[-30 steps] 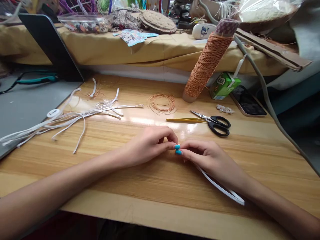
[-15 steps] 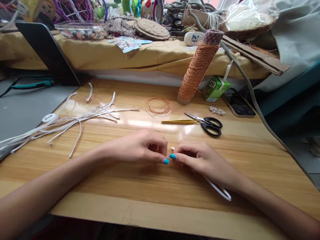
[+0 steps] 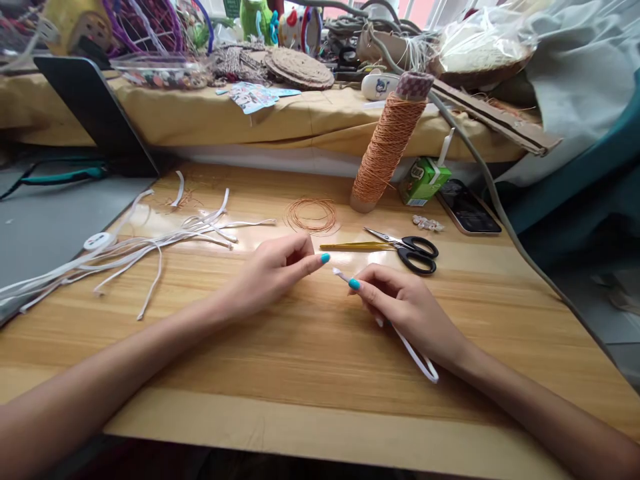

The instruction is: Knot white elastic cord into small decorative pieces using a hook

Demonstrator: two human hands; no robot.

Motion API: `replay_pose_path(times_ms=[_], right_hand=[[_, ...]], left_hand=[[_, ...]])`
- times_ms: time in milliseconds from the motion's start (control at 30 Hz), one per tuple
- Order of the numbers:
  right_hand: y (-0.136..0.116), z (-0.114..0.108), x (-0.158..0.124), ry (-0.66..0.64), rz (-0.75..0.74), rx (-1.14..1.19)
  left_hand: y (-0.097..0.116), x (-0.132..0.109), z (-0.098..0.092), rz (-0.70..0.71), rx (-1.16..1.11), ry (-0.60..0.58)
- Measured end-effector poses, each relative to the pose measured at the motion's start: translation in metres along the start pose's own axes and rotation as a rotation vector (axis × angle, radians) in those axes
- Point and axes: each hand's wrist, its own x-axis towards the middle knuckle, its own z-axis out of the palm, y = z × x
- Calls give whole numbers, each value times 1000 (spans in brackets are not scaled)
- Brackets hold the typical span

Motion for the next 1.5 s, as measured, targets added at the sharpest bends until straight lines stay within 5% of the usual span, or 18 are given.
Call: replay_pose_path(times_ms=[267,433,567,700,833,933,1067,1200,1400,1500], right_hand=[[2,3,2,-114,-43,676],[1,0,4,-46,-8,690],[6,-2,5,90,-13,576],[6,0,4,90,-111,343],[-1,-6,0,288,-343,-325],[-6,-16,1,487,-296,-681],[-3,-22,5,247,-77,-824],[6,-21,7,95,-39,-869],[4,-27,6,262,55,-883],[1,-29,7,196,135,-1023]], left_hand=[[-10,-7,17,462,509,-222],[-11,-8,16,529,595,-171],[-12,-7,17,458,603,-96],[-10,-10,19,493,654,-165],[-8,-13,20,575,611,-237],[-7,-11,18,511,551,-205],[-6,-6,14,347,381,-148],[-3,-2,12,171,189,-115],[-4,-2,17,-23,78,-24],[-9,-3,17,-42,181,85]])
